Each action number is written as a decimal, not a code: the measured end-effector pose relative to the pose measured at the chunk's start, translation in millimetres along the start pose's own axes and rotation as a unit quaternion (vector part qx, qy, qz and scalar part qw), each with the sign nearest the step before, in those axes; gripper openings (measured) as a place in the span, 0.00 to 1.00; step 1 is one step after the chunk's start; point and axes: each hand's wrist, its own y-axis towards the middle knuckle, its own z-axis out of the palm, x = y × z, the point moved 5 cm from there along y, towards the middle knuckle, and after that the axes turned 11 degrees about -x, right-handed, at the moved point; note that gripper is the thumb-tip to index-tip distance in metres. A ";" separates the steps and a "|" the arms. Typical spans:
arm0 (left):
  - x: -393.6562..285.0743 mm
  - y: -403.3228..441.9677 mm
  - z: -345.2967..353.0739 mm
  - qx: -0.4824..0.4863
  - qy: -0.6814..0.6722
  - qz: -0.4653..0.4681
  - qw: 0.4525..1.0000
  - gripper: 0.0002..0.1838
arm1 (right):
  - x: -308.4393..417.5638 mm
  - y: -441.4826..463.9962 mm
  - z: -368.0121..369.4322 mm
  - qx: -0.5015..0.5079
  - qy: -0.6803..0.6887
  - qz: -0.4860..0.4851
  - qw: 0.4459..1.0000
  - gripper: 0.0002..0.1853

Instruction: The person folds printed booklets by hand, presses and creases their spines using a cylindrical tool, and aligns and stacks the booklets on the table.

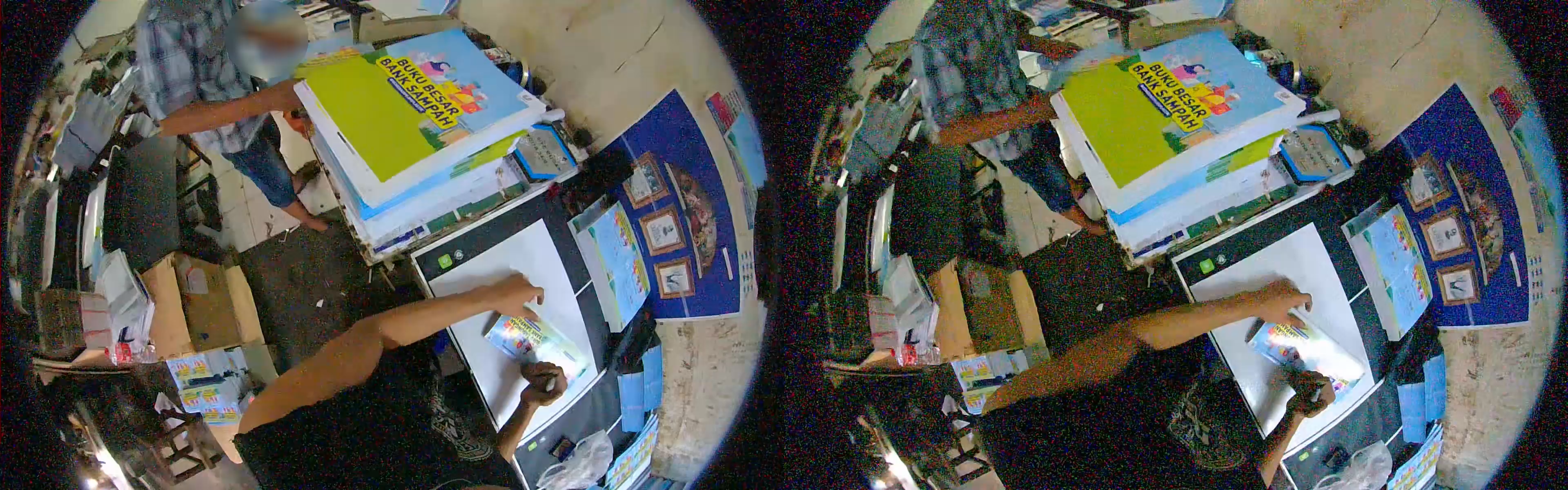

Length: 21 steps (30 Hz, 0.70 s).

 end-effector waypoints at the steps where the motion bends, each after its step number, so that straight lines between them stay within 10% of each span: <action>1: -12.6 -4.5 -4.5 -0.058 0.070 0.012 0.996 0.32 | -6.7 -0.8 -3.9 -0.004 0.014 0.012 1.000 0.40; 7: -84.0 -40.9 0.2 -0.245 0.181 -0.015 0.952 0.39 | -6.8 -6.6 -4.5 -0.048 -0.054 0.029 0.997 0.40; 14: -47.9 -52.3 38.3 -0.219 0.250 -0.035 0.943 0.33 | 30.9 -21.5 41.3 0.015 -0.087 0.064 0.994 0.22; 16: -40.8 -49.9 44.0 -0.216 0.259 -0.044 0.941 0.33 | 33.7 -20.5 17.6 -0.070 -0.119 -0.061 0.989 0.18; 20: -40.6 -52.0 44.3 -0.218 0.270 -0.072 0.935 0.33 | 120.7 35.5 -22.7 0.399 -0.336 -0.392 0.758 0.16; 21: -42.4 -54.3 44.7 -0.223 0.289 -0.065 0.929 0.33 | 119.1 38.8 -31.9 0.363 -0.302 -0.377 0.797 0.18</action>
